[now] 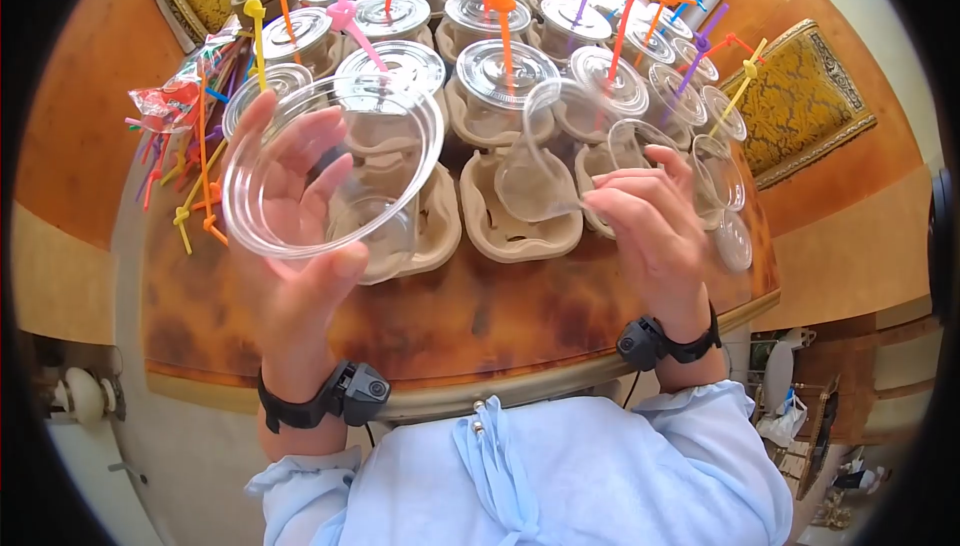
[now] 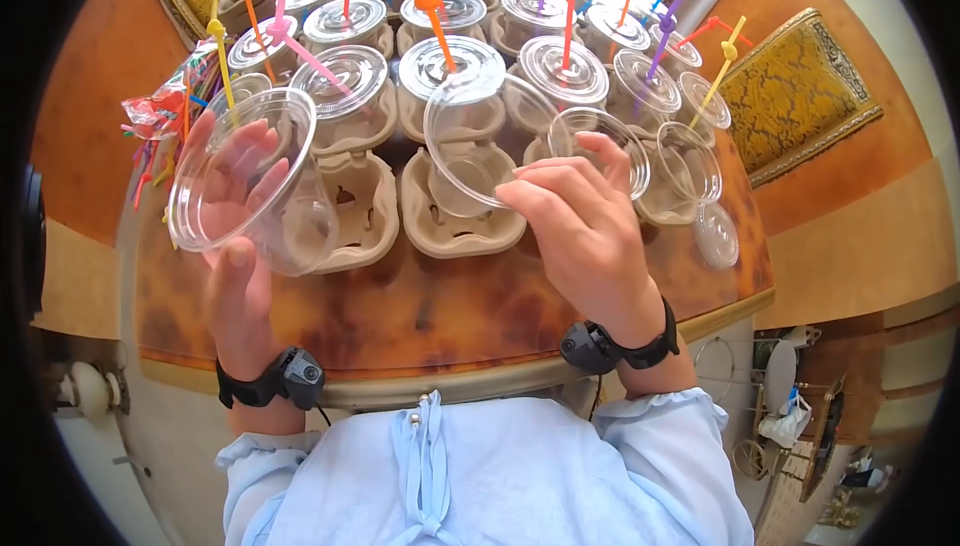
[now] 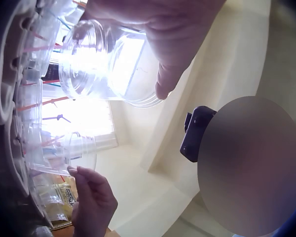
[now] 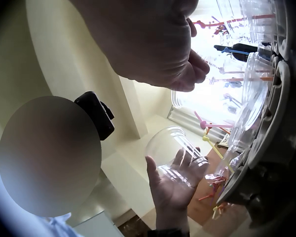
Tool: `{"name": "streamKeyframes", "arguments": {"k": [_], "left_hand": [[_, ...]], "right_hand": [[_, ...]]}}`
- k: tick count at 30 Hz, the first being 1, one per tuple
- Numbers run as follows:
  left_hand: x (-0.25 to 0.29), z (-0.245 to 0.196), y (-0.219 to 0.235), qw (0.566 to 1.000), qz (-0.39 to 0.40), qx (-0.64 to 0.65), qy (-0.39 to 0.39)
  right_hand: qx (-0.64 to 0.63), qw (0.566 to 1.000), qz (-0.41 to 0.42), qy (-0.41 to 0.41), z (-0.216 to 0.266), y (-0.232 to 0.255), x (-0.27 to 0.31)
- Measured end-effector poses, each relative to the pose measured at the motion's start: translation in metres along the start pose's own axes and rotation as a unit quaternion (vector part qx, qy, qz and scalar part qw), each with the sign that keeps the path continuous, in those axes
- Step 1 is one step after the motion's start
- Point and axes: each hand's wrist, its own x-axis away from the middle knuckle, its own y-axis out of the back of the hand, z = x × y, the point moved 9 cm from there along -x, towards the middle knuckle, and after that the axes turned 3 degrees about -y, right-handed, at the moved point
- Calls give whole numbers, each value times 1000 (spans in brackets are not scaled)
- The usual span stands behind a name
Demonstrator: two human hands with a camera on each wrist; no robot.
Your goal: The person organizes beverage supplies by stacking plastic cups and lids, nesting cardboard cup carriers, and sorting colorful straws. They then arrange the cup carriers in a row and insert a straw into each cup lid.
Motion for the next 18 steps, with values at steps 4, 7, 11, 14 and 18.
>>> {"name": "streamKeyframes", "arguments": {"k": [4,7,11,14,18], "left_hand": [[-1,6,-3,1000,21,-1,6],[-1,12,-7,999,43,18,21],[-2,14,-9,998,46,17,37],[-4,16,-7,997,62,-25,49],[-6,26,0,992,92,-57,61]], "right_hand": [[6,997,79,-13,-5,-30,9],[21,992,122,-28,-3,-36,10],[25,996,78,-24,13,-12,-2],[0,997,76,-10,20,-6,0],[-27,997,67,-8,25,-8,-3]]}}
